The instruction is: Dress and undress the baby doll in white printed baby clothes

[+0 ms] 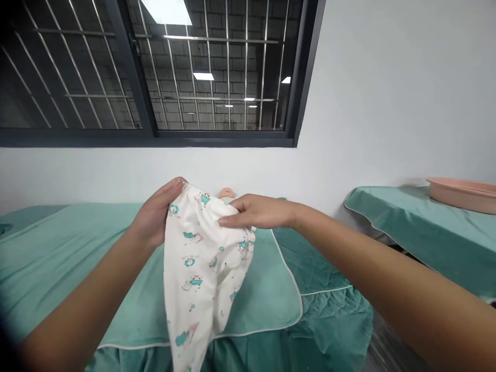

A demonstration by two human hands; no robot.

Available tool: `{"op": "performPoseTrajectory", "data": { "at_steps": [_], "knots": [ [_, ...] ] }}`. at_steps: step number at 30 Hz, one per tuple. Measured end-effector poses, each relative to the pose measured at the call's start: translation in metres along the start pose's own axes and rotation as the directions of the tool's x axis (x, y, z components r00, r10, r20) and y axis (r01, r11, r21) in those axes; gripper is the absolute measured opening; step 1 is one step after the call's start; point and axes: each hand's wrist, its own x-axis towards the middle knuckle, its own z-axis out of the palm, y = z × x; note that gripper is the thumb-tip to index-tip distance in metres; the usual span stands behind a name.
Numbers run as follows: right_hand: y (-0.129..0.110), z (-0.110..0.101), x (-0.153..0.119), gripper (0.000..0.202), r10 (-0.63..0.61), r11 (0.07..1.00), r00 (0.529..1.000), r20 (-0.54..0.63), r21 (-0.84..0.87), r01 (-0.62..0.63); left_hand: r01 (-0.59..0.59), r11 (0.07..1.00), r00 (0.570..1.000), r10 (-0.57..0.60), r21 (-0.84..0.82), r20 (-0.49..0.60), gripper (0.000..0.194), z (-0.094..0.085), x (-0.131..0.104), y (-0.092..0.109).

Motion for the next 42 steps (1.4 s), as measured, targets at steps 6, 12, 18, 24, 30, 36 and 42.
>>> {"op": "performPoseTrajectory", "data": {
  "at_steps": [6, 12, 18, 24, 30, 36, 42],
  "knots": [
    [-0.012, 0.015, 0.005, 0.038, -0.173, 0.984, 0.926, -0.335, -0.015, 0.179, -0.09, 0.893, 0.99, 0.032, 0.441, 0.138, 0.03, 0.002, -0.007, 0.013],
    [-0.028, 0.03, 0.014, 0.039, -0.295, 0.955, 0.884, -0.363, -0.121, 0.27, -0.203, 0.699, 0.951, -0.026, 0.686, 0.308, 0.024, 0.027, -0.013, 0.027],
    [-0.003, 0.02, -0.001, 0.038, -0.031, 0.993, 0.999, -0.034, -0.116, 0.026, 0.014, 0.961, 0.995, -0.04, 0.277, 0.09, 0.029, 0.012, -0.012, 0.008],
    [0.038, 0.028, 0.011, 0.043, -0.101, 0.958, 0.922, -0.374, 0.214, 0.192, 0.324, 0.905, 0.887, -0.392, 0.275, 0.244, 0.035, 0.006, -0.021, -0.028],
    [0.053, 0.036, 0.02, 0.044, -0.06, 0.918, 0.921, -0.384, 0.341, 0.202, 0.342, 0.899, 0.881, -0.408, 0.272, 0.239, 0.039, 0.0, -0.019, -0.041],
    [0.063, 0.038, 0.021, 0.035, 0.03, 0.99, 0.999, -0.033, 0.142, -0.025, 0.36, 0.928, 0.91, -0.371, 0.093, 0.183, 0.031, -0.003, -0.012, -0.06],
    [0.081, 0.038, 0.027, 0.038, 0.015, 0.887, 0.943, -0.332, 0.44, 0.141, 0.446, 0.875, 0.812, -0.485, 0.191, 0.326, 0.028, -0.013, -0.011, -0.076]
  ]
}}
